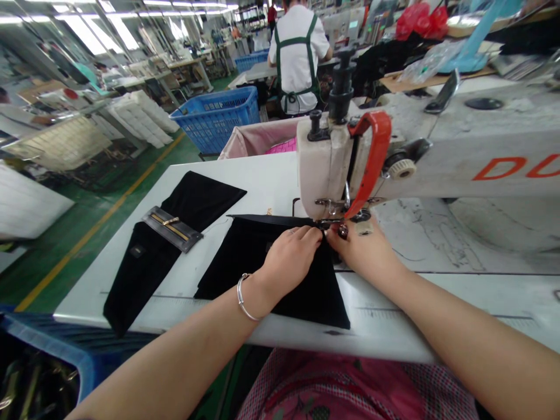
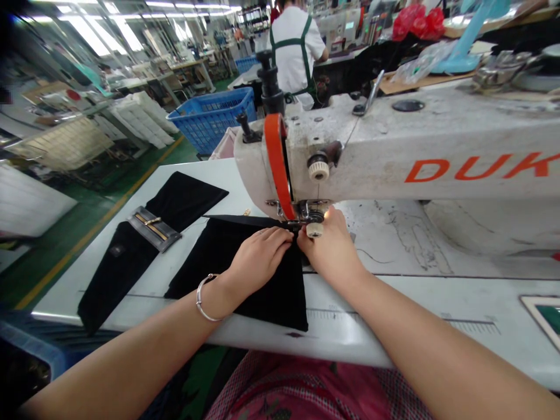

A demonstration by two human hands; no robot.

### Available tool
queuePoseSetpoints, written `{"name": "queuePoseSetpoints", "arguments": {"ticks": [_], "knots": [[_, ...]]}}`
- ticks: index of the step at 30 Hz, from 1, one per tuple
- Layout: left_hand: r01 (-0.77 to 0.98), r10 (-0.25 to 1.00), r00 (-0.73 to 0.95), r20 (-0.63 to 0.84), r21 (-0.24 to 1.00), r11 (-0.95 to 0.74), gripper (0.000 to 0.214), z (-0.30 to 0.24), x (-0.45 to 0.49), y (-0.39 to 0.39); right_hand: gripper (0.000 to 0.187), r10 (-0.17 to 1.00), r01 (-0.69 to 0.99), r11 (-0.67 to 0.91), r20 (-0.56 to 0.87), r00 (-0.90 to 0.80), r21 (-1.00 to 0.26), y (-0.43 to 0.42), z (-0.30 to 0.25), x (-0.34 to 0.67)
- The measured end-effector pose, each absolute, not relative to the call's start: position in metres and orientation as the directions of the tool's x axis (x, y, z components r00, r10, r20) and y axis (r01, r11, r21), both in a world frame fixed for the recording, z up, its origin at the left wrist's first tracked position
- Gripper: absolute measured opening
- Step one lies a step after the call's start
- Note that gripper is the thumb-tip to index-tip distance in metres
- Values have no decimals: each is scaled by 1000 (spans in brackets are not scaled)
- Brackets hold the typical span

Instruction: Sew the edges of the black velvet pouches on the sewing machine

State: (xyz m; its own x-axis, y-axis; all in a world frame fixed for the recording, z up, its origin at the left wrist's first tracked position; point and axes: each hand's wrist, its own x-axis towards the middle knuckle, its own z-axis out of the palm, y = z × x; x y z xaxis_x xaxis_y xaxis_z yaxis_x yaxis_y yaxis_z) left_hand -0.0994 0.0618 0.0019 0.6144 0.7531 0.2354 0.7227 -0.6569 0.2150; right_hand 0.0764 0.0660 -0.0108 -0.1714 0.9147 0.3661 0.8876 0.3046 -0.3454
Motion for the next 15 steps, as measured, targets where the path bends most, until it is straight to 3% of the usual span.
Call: {"name": "queuePoseSetpoints", "arguments": {"ticks": [3,7,12,15], "knots": [[695,718,646,258,189,-693,32,1,-101,61,8,923,840,353,298,-242,-411,51,0,76],[681,690,671,271,142,-718,15,-1,-103,61,3,880,740,467,173,-443,-483,26,7,82],[625,641,725,252,148,-766,14,-2,-104,57,35,777,695,629,263,-572,-347,-4,-8,91],[626,642,721,260,152,-765,16,-3,-103,50,43,759,699,650,289,-583,-298,-14,-16,89]]}}
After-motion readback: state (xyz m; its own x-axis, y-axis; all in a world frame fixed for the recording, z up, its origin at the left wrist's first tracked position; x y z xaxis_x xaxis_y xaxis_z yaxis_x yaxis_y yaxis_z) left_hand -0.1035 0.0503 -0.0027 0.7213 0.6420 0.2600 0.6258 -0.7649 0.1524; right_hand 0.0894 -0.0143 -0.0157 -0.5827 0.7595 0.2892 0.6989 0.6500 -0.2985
